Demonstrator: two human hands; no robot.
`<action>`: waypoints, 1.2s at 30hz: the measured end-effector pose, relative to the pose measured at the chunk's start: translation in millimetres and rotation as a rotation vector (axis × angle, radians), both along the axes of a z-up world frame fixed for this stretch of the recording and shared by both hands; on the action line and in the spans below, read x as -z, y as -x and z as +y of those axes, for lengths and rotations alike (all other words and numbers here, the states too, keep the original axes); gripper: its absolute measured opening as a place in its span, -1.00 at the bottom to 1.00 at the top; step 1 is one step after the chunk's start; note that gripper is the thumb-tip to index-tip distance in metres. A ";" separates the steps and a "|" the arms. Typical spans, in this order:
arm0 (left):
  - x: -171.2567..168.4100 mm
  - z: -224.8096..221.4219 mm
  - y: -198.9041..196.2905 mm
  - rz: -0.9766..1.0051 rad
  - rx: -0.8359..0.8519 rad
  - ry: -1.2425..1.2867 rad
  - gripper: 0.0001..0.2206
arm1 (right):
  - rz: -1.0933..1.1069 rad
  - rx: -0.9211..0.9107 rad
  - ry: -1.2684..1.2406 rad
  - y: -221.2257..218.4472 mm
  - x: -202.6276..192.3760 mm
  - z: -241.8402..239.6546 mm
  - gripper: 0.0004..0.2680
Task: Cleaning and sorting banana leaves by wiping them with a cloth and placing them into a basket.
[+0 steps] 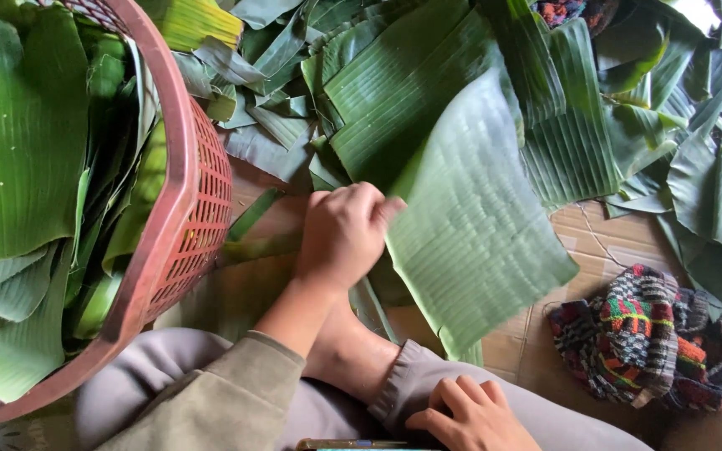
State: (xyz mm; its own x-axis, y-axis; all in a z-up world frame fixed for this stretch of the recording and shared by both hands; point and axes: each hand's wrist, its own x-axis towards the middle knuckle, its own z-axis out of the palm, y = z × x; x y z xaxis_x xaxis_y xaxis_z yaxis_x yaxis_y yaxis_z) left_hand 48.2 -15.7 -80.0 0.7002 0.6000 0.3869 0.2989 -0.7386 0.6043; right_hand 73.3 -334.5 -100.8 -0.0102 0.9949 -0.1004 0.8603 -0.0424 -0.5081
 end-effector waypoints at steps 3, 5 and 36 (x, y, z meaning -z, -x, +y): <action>4.9 -9.1 -1.4 0.190 0.120 -0.120 -0.72 | 0.000 -0.023 0.034 -3.3 -2.0 0.4 -0.79; 10.2 -10.4 -0.8 0.243 0.126 -0.265 -0.74 | 0.095 -0.013 0.120 -5.5 -7.8 3.4 -0.78; 6.0 -5.1 -2.0 0.069 0.056 -0.195 -0.86 | 0.124 0.000 0.180 -9.4 -14.7 6.5 -0.70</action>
